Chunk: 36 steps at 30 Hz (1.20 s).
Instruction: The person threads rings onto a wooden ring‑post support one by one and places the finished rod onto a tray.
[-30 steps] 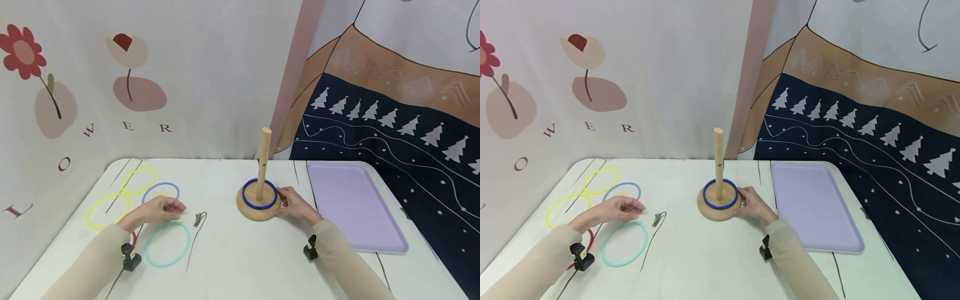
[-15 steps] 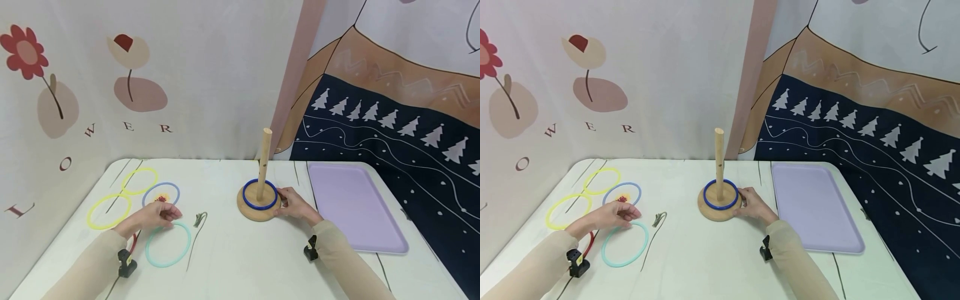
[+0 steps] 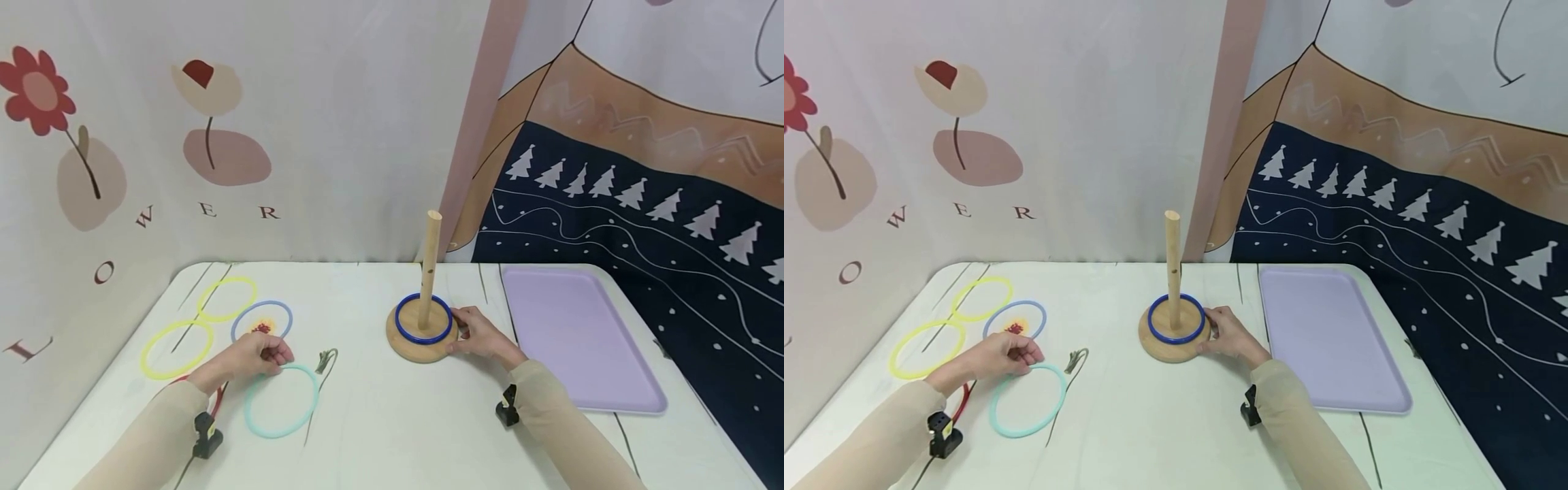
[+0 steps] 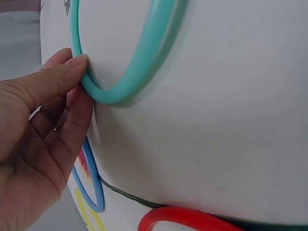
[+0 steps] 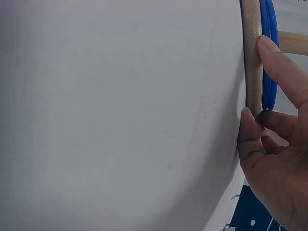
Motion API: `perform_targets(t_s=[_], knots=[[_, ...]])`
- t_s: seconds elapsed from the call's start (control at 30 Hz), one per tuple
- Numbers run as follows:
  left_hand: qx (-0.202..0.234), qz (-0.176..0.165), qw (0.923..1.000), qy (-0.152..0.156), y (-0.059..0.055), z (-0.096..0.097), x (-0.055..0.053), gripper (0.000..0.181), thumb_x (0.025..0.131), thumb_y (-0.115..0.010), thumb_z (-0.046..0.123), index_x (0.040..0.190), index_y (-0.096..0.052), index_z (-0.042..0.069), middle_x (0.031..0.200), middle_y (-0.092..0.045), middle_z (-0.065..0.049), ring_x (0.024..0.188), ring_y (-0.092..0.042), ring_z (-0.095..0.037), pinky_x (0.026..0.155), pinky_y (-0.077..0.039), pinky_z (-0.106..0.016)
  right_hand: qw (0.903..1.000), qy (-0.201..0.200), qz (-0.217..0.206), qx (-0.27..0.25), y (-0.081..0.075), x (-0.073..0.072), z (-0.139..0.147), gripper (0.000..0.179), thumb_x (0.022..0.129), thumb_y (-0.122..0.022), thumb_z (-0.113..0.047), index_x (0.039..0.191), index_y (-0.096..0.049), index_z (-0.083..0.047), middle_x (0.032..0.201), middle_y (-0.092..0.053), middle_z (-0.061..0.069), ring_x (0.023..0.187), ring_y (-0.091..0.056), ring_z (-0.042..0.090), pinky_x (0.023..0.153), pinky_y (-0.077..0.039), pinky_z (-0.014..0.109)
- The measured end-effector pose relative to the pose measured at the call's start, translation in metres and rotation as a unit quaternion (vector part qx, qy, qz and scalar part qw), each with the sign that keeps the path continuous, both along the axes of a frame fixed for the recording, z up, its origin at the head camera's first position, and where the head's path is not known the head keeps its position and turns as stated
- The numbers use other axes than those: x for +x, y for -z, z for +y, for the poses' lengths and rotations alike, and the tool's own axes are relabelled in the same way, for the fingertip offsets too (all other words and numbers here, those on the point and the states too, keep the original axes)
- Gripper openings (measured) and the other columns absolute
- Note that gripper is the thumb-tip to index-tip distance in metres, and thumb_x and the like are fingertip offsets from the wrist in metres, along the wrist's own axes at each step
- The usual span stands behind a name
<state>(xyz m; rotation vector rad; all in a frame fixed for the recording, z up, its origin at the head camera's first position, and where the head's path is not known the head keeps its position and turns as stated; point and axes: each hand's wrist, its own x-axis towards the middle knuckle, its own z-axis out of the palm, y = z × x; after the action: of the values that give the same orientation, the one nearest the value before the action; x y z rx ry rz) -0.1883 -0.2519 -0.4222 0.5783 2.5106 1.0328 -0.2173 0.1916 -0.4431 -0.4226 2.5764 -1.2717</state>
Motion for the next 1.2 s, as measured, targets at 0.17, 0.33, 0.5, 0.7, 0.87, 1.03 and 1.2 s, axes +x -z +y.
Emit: perform_targets(t_s=[0.17,0.33,0.5,0.7,0.87,1.03,1.2], knots=[[-0.008,-0.001,1.0000,-0.002,-0.002,0.001,0.001,0.013,0.077,-0.071,-0.005,0.088,-0.066,0.001,0.079,-0.063,-0.005,0.072,-0.053,-0.010,0.060,-0.050,-0.019,1.0000,-0.002,0.004,-0.002,-0.001,0.000,0.000,0.080,0.073,-0.079,-0.006,0.138,-0.035,0.011,0.119,-0.041,0.020,0.102,-0.046,0.026,0.077,-0.042,0.026],[-0.026,-0.011,0.9991,-0.032,-0.003,0.004,0.003,0.012,0.077,-0.071,-0.004,0.087,-0.067,0.001,0.077,-0.061,-0.002,0.071,-0.053,-0.015,0.058,-0.050,-0.021,0.9999,0.009,-0.005,-0.002,-0.001,0.000,-0.001,0.080,0.073,-0.079,-0.006,0.139,-0.035,0.010,0.121,-0.040,0.020,0.102,-0.046,0.025,0.079,-0.041,0.027],[-0.045,-0.023,0.9963,-0.069,-0.007,0.008,0.002,0.010,0.079,-0.070,-0.003,0.087,-0.067,0.002,0.076,-0.060,-0.002,0.068,-0.053,-0.015,0.055,-0.050,-0.024,0.9999,0.011,-0.007,0.000,0.000,0.000,-0.001,0.081,0.073,-0.080,-0.007,0.139,-0.035,0.010,0.122,-0.040,0.020,0.102,-0.046,0.025,0.079,-0.041,0.027],[-0.035,-0.016,0.9940,-0.102,-0.017,0.014,-0.002,0.009,0.083,-0.067,0.000,0.092,-0.067,0.000,0.078,-0.060,-0.002,0.068,-0.054,-0.014,0.057,-0.052,-0.027,1.0000,0.008,-0.005,-0.003,0.000,-0.001,0.001,0.081,0.073,-0.079,-0.007,0.139,-0.035,0.010,0.122,-0.040,0.021,0.103,-0.046,0.026,0.079,-0.041,0.027],[-0.002,-0.024,0.9906,-0.135,-0.029,0.020,-0.009,0.014,0.086,-0.065,0.005,0.098,-0.066,-0.002,0.078,-0.061,-0.003,0.070,-0.055,-0.013,0.059,-0.053,-0.026,1.0000,0.008,-0.004,-0.001,0.001,-0.001,0.001,0.081,0.073,-0.080,-0.007,0.139,-0.036,0.009,0.122,-0.040,0.020,0.103,-0.046,0.025,0.079,-0.041,0.027],[0.037,-0.037,0.9856,-0.161,-0.047,0.029,-0.016,0.024,0.089,-0.064,0.010,0.108,-0.062,-0.004,0.088,-0.062,-0.007,0.076,-0.059,-0.016,0.067,-0.056,-0.028,1.0000,0.006,-0.002,-0.002,0.002,-0.001,0.001,0.081,0.073,-0.080,-0.007,0.139,-0.035,0.010,0.122,-0.040,0.021,0.102,-0.047,0.026,0.079,-0.042,0.027],[0.076,-0.040,0.9805,-0.177,-0.067,0.039,-0.023,0.032,0.091,-0.063,0.013,0.117,-0.057,-0.005,0.096,-0.063,-0.009,0.083,-0.061,-0.014,0.075,-0.056,-0.026,1.0000,0.005,-0.001,-0.002,0.001,-0.001,0.001,0.081,0.073,-0.079,-0.007,0.139,-0.035,0.010,0.122,-0.040,0.021,0.103,-0.047,0.026,0.079,-0.042,0.027]])
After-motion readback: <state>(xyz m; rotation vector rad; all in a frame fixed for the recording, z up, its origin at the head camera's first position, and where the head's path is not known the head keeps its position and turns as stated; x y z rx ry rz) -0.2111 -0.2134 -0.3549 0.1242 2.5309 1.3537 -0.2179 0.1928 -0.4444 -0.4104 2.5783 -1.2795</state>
